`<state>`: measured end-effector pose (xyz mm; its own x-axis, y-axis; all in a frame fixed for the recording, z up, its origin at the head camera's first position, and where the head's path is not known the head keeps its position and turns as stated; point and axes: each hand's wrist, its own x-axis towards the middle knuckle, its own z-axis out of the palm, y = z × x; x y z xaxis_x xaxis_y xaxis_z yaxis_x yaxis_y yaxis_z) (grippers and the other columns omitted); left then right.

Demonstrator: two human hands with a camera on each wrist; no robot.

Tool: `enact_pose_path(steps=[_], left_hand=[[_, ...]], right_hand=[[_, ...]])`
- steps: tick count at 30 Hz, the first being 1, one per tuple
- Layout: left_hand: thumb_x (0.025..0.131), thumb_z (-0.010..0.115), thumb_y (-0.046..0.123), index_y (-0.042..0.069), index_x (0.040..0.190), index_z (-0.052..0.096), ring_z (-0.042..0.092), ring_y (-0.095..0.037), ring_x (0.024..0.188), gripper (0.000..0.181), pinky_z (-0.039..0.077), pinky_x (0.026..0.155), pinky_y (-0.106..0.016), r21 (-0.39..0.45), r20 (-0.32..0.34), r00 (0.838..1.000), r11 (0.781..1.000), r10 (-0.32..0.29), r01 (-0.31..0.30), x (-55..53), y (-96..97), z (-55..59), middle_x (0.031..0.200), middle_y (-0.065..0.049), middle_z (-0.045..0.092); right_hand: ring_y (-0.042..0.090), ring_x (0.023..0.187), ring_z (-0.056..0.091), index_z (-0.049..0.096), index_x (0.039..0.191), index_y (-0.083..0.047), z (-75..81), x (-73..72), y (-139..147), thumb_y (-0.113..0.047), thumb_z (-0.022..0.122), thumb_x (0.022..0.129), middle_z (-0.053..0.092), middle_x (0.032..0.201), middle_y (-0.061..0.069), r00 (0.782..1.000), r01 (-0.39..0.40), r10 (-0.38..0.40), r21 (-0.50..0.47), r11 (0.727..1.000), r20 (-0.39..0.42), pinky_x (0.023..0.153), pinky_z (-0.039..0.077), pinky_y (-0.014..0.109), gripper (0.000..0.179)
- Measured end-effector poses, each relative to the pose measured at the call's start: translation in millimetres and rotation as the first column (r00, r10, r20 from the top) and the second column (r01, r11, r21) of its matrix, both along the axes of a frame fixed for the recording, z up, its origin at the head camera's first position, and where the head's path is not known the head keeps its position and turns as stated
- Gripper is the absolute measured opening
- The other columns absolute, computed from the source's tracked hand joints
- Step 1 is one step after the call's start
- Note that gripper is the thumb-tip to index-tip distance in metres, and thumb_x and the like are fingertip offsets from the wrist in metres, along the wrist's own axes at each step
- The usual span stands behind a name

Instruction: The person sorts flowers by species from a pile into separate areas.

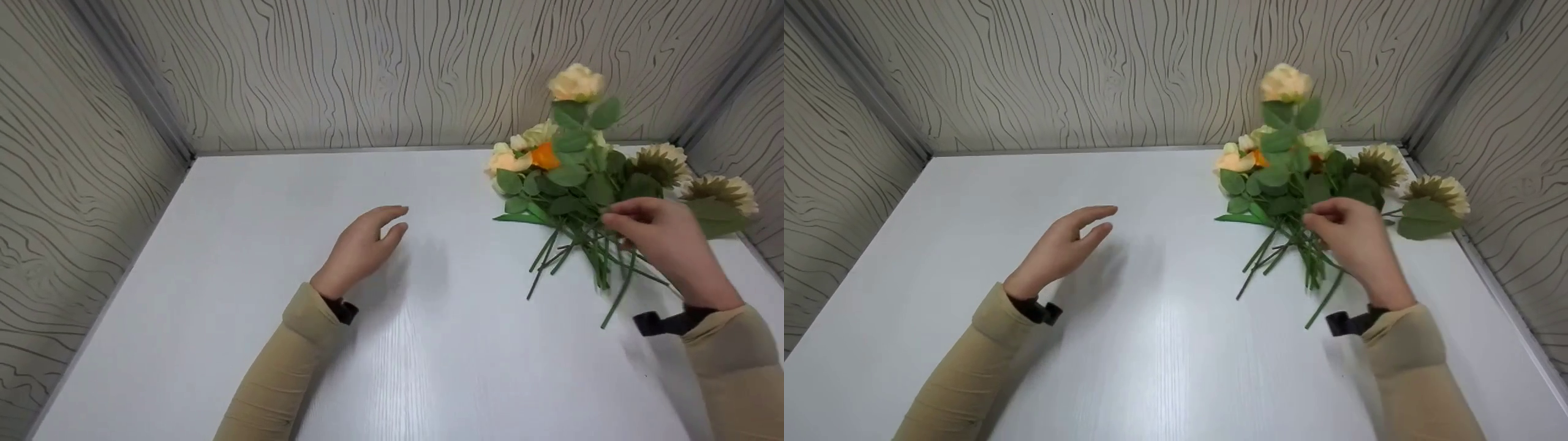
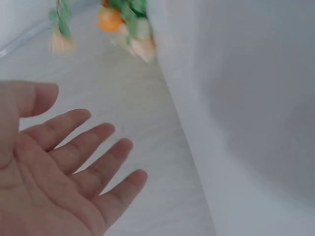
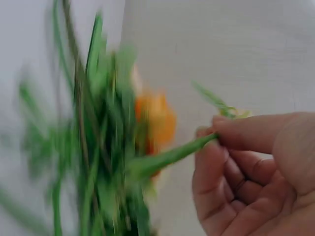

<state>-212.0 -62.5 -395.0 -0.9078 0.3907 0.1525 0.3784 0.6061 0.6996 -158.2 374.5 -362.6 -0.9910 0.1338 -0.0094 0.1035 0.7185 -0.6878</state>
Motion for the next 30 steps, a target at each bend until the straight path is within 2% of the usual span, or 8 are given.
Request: enact_pose_path(steps=[3, 6, 12, 16, 20, 23, 26, 30], left_hand=[[0.107, 0.055, 0.038, 0.019, 0.139, 0.065, 0.054, -0.011, 0.131, 0.038, 0.044, 0.108, -0.035, 0.18, 0.065, 0.997, 0.983, -0.045, 0.033, 3.7, 18.5, 5.3, 0.138, 0.007, 0.062], [0.104, 0.06, 0.042, 0.02, 0.13, 0.071, 0.061, -0.006, 0.119, 0.036, 0.049, 0.101, -0.034, 0.339, 0.118, 0.99, 0.94, -0.077, 0.033, 4.1, 35.0, 5.2, 0.125, 0.012, 0.068], [0.098, 0.07, 0.04, 0.02, 0.114, 0.078, 0.065, -0.01, 0.099, 0.027, 0.054, 0.086, -0.033, 0.498, 0.157, 0.985, 0.867, -0.072, -0.016, 3.1, 53.0, -4.7, 0.106, 0.009, 0.072], [0.095, 0.076, 0.033, 0.017, 0.104, 0.077, 0.065, -0.016, 0.092, 0.018, 0.053, 0.084, -0.041, 0.579, 0.21, 0.975, 0.812, -0.069, -0.067, 1.6, 56.2, -9.2, 0.098, 0.001, 0.072], [0.096, 0.075, 0.026, 0.012, 0.103, 0.076, 0.066, -0.02, 0.093, 0.016, 0.053, 0.091, -0.05, 0.636, 0.261, 0.959, 0.766, -0.109, -0.086, -0.3, 56.9, -9.6, 0.097, -0.006, 0.072], [0.098, 0.073, 0.023, 0.007, 0.107, 0.074, 0.068, -0.021, 0.095, 0.018, 0.056, 0.092, -0.045, 0.665, 0.295, 0.947, 0.74, -0.13, -0.105, -2.7, 54.5, -7.8, 0.1, -0.008, 0.072], [0.099, 0.07, 0.02, 0.001, 0.112, 0.072, 0.07, -0.023, 0.097, 0.023, 0.058, 0.09, -0.037, 0.7, 0.33, 0.933, 0.701, -0.145, -0.139, -5.2, 51.3, -6.3, 0.104, -0.01, 0.073], [0.099, 0.071, 0.02, -0.001, 0.116, 0.07, 0.071, -0.025, 0.097, 0.026, 0.059, 0.088, -0.038, 0.744, 0.376, 0.908, 0.644, -0.184, -0.178, -6.8, 48.2, -6.2, 0.106, -0.014, 0.072]], right_hand=[[0.024, 0.089, 0.065, 0.064, 0.13, -0.006, 0.4, -6.2, -49, -0.049, 0.065, 0.099, 0.067, 0.115, 0.015, 0.994, -0.106, 0.106, -0.153, 0.982, -0.009, 0.072, 0.057, 0.031, 0.053], [0.025, 0.085, 0.066, 0.068, 0.122, -0.008, -7.7, -10.7, -99, -0.044, 0.071, 0.097, 0.07, 0.108, 0.012, 0.98, -0.197, 0.193, -0.258, 0.946, -0.039, 0.072, 0.059, 0.032, 0.044], [0.027, 0.076, 0.063, 0.073, 0.111, -0.009, -30.8, -12.1, -164, -0.032, 0.075, 0.096, 0.069, 0.097, 0.015, 0.941, -0.339, 0.326, -0.309, 0.889, -0.094, 0.069, 0.06, 0.038, 0.027], [0.027, 0.075, 0.063, 0.072, 0.108, -0.008, -37.8, -11.2, -178, -0.028, 0.076, 0.095, 0.07, 0.095, 0.012, 0.933, -0.358, 0.342, -0.324, 0.876, -0.109, 0.07, 0.06, 0.039, 0.024], [0.027, 0.076, 0.064, 0.071, 0.108, -0.005, -40.8, -10.3, -180, -0.03, 0.077, 0.095, 0.071, 0.095, 0.011, 0.928, -0.367, 0.361, -0.383, 0.848, -0.091, 0.071, 0.06, 0.037, 0.029], [0.027, 0.079, 0.068, 0.071, 0.111, -0.001, -42.2, -10.0, -180, -0.027, 0.075, 0.096, 0.072, 0.096, 0.013, 0.913, -0.383, 0.405, -0.447, 0.808, -0.051, 0.072, 0.06, 0.035, 0.031], [0.028, 0.084, 0.071, 0.068, 0.117, 0.006, -43.7, -9.8, -180, -0.021, 0.072, 0.098, 0.073, 0.099, 0.019, 0.879, -0.406, 0.477, -0.514, 0.756, 0.006, 0.075, 0.061, 0.036, 0.033], [0.029, 0.087, 0.073, 0.067, 0.12, 0.009, -45.8, -9.2, -183, -0.018, 0.072, 0.098, 0.072, 0.102, 0.025, 0.859, -0.399, 0.51, -0.555, 0.73, 0.053, 0.075, 0.062, 0.038, 0.035]])
